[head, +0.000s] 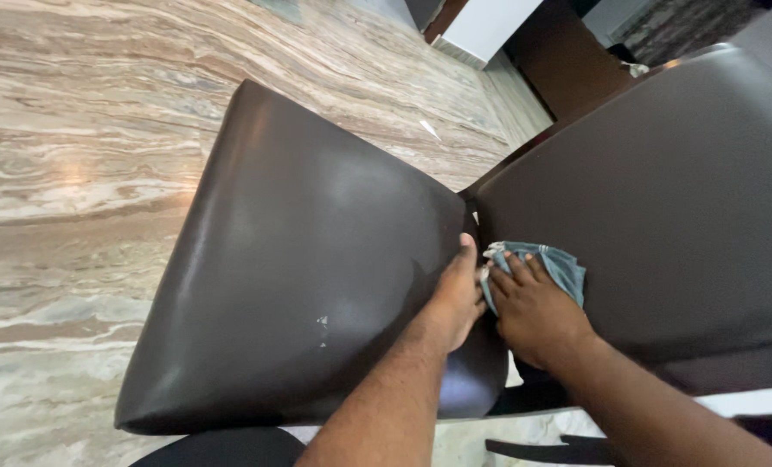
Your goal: The person wipes the seat and backrest of a dark brown dining chair using a blue cloth. They systematically clean the edges, corners, and surfaces of the chair, moving from the seat to the backrest and then to the top rail.
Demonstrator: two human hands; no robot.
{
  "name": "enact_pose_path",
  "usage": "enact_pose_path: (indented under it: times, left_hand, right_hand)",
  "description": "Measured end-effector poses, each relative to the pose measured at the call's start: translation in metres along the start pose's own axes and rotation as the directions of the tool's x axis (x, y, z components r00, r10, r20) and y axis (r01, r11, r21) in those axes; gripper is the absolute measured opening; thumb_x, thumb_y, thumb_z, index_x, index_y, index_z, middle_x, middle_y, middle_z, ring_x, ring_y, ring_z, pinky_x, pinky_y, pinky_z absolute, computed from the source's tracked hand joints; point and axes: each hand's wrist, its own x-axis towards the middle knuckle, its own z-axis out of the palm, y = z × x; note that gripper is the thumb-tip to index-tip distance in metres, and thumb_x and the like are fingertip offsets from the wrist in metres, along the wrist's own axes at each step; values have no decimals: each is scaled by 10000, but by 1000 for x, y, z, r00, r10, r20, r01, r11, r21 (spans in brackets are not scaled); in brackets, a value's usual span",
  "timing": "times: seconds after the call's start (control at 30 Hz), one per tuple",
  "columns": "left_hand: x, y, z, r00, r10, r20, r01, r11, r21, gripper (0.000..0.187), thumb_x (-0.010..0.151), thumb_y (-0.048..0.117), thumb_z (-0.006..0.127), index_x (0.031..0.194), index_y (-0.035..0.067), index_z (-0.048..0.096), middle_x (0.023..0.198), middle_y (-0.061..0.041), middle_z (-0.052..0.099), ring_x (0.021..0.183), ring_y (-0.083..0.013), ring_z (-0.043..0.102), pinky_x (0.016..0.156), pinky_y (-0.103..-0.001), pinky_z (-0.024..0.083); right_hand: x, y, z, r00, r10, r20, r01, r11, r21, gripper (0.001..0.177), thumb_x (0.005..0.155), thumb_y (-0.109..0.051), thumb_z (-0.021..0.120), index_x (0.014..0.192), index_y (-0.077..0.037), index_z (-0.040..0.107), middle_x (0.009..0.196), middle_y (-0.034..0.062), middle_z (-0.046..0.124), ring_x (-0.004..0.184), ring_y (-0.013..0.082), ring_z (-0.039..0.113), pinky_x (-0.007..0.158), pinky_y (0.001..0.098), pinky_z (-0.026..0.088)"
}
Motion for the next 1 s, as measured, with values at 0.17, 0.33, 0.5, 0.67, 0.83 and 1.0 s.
enact_pose_path:
  times: [0.17, 0.33, 0.5, 0.67, 0.83, 1.0]
  left_hand:
    - [-5, 6, -3, 986, 150, -77, -143, 986, 86, 856, 945, 659, 426, 1627, 179, 234, 1673, -175, 263, 1537, -321, 258, 1206, -522, 300]
    - [-21, 2, 17, 947, 321, 4, -276, 806, 523, 611, 959, 417, 585, 1479, 101, 523, 1488, -189, 581, 1374, -310, 565, 1099, -461, 479]
    - [-62, 16, 34, 975, 221, 32, -157, 574, 804, 566, 950, 300, 662, 1483, 163, 531, 1482, -128, 564, 1363, -292, 556, 1125, -407, 445]
    - [-75, 29, 45, 980, 191, 48, -139, 498, 856, 648, 906, 275, 718, 1500, 161, 485, 1525, -126, 527, 1409, -289, 503, 1159, -409, 398]
    - [-59, 21, 37, 990, 140, 17, -102, 628, 772, 690, 903, 280, 702, 1530, 149, 444, 1544, -170, 490, 1404, -289, 523, 1160, -397, 421]
    - [-46, 20, 28, 993, 121, -11, -79, 713, 697, 679, 914, 301, 693, 1525, 124, 453, 1564, -150, 476, 1450, -269, 462, 1184, -401, 374]
  right_hand:
    - [-47, -20, -2, 994, -106, -9, 106, 994, -27, 678, 946, -269, 493, 1534, 18, 316, 1688, 184, 211, 1554, 385, 117, 1206, 543, 96]
    - [-81, -16, -20, 997, -34, 74, 29, 998, 60, 726, 949, -324, 487, 1603, -126, 244, 1698, 120, 162, 1581, 355, 53, 1208, 583, 44]
    - [-91, 35, -24, 971, 195, 137, -190, 981, -48, 677, 1013, -451, 353, 1630, -246, 162, 1723, 54, 93, 1537, 308, 55, 1213, 592, 28]
    - [-114, 124, -29, 901, 429, -64, -424, 839, -341, 721, 946, -578, 347, 1599, -293, 237, 1683, 76, 171, 1496, 326, 246, 1157, 647, 211]
    - [-129, 192, -28, 894, 425, -139, -405, 637, -656, 414, 991, -533, 427, 1357, -413, 578, 1702, 60, 310, 1585, 362, 284, 1239, 595, 275]
    - [-111, 192, -24, 887, 455, 78, -310, 714, -628, 381, 1070, -452, 406, 1324, -291, 640, 1755, 124, 234, 1606, 416, 218, 1238, 605, 235]
